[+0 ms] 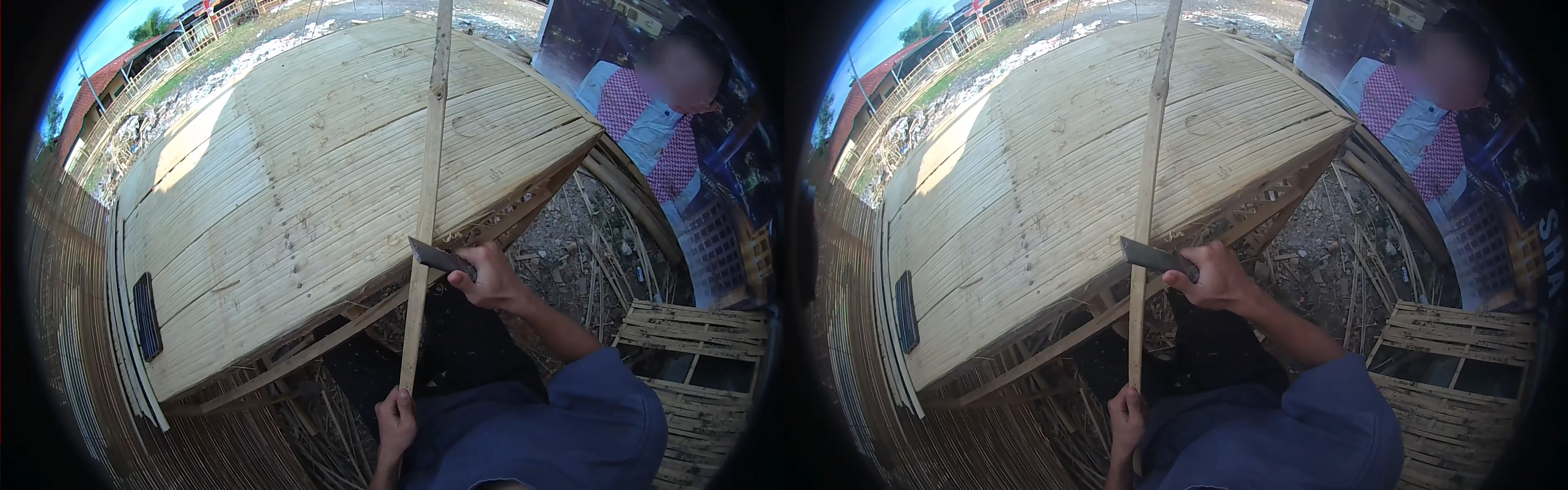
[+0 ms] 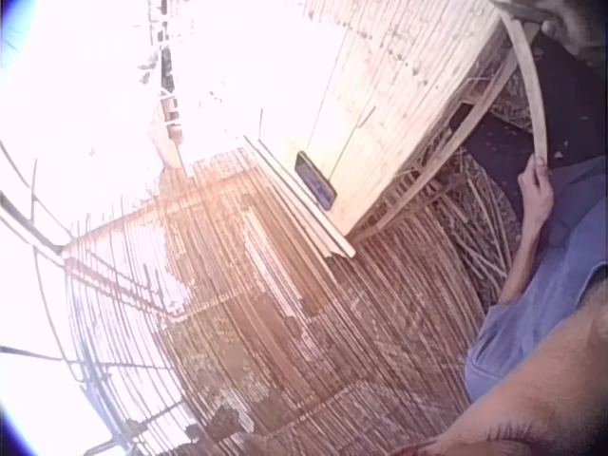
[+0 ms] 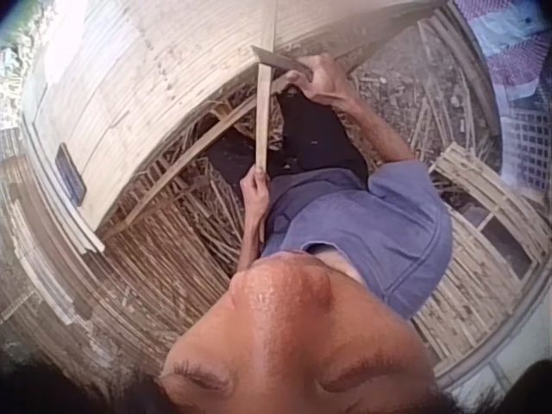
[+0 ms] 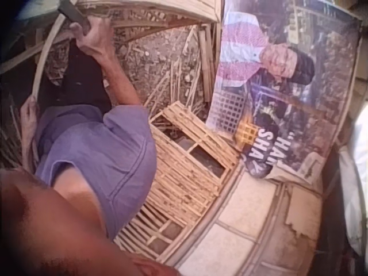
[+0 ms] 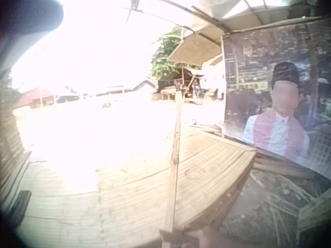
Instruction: The person shapes a bamboo pole using a large knife, repeatedly shaving off thin layers and smoothing the edges while holding it against a wooden workbench.
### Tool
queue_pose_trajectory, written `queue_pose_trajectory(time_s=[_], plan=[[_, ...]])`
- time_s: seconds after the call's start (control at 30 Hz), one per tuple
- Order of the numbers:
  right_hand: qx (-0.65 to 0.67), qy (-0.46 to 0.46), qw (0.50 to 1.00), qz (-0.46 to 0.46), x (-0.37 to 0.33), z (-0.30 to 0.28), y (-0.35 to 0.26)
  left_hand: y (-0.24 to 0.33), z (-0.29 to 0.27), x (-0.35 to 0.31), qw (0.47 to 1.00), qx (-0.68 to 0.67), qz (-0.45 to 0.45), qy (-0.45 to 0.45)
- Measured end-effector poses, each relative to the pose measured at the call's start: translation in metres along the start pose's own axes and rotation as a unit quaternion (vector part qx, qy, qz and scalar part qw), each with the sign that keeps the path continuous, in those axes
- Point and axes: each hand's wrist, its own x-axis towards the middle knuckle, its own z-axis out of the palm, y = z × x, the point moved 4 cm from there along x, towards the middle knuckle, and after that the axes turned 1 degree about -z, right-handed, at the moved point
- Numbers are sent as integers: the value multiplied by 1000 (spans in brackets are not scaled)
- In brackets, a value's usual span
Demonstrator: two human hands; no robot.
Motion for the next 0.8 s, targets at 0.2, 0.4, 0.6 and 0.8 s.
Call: queue_pose_trajectory(time_s=[0.2,0.4,0.6,0.8], plan=[[-23,-40,998,-50,-13,13,-11,6,-1,3,1000,14,9,10],[207,-55,977,5,-31,42,-13,8,-8,8,999,-38,-12,-18],[100,-103,990,11,-87,84,12,44,-32,18,995,23,63,71],[256,-48,959,115,-119,108,40,85,-61,32,976,59,138,161]])
